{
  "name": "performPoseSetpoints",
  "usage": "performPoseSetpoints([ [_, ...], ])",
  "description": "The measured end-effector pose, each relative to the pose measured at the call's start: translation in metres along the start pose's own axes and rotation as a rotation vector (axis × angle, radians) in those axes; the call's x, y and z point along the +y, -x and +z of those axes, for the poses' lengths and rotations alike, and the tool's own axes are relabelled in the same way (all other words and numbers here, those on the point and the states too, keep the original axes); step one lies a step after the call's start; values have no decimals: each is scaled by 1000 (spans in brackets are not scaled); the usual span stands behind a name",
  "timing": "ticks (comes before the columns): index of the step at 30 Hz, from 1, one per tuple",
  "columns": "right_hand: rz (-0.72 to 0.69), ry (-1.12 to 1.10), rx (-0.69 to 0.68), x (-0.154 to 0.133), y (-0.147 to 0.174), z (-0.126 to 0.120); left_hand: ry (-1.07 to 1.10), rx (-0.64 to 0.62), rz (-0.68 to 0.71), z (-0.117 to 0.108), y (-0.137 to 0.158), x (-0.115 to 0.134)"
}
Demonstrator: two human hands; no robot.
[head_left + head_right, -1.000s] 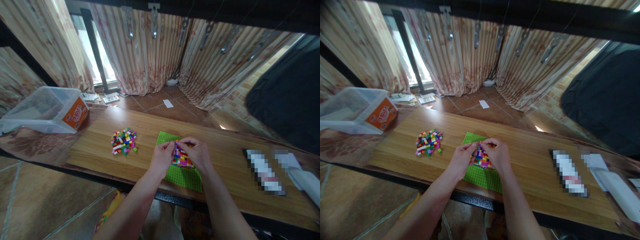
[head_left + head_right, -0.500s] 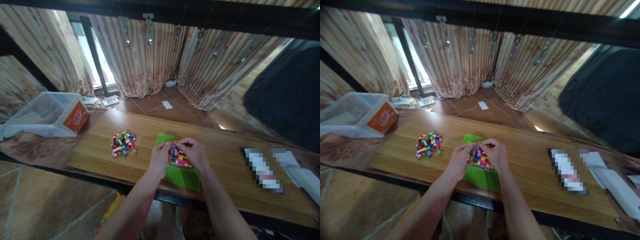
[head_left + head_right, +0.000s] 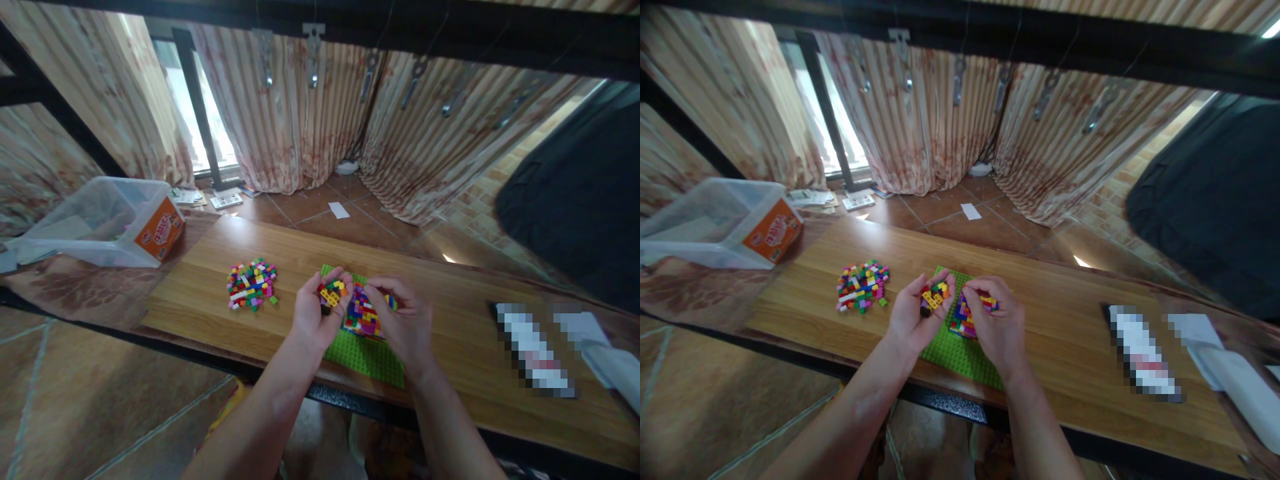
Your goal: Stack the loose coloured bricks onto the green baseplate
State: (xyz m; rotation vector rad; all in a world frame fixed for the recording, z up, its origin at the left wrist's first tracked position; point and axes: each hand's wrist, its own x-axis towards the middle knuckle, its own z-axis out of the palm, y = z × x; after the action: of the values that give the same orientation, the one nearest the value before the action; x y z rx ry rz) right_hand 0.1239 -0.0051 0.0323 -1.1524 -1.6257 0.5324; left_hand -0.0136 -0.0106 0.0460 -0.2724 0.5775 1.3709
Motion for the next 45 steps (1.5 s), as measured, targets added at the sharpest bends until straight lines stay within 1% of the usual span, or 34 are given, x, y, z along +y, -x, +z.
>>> performPoseSetpoints([
  [2,-46,24,-79,-6,2,2,-11,-14,-16,-1,0,0],
  [5,-65,75,-172,-9,4,3,-47,-38,-25,-3,-1,1],
  [11,-112,98,-245,-13,9,7,-121,-96,27,-5,-3,-1],
  [14,-131,128,-284,-18,11,12,-124,-89,35,-4,-2,-3],
  [18,-104,149,-303,-20,11,18,-120,-77,15,-2,0,-4],
  [21,-31,57,-281,-19,11,17,-95,-74,-6,-2,0,-3],
  [25,179,-173,-225,-20,10,15,-96,-44,-19,-3,-2,-3],
  [27,265,-260,-196,-21,9,14,-118,-32,-11,-4,-3,-3],
  [31,377,-355,-94,-18,4,14,-236,30,-3,-8,-3,-2],
  [33,422,-360,-47,-15,3,14,-319,13,-28,-8,-1,-1],
  [36,471,-380,6,-11,2,14,-424,-90,-18,-7,4,-3],
  [39,505,-440,10,-11,2,15,-523,-170,67,-6,7,-7],
  [42,510,-445,8,-12,2,15,-605,-180,192,-7,7,-12],
  [45,503,-436,-8,-13,2,15,-686,-184,262,-9,5,-14],
])
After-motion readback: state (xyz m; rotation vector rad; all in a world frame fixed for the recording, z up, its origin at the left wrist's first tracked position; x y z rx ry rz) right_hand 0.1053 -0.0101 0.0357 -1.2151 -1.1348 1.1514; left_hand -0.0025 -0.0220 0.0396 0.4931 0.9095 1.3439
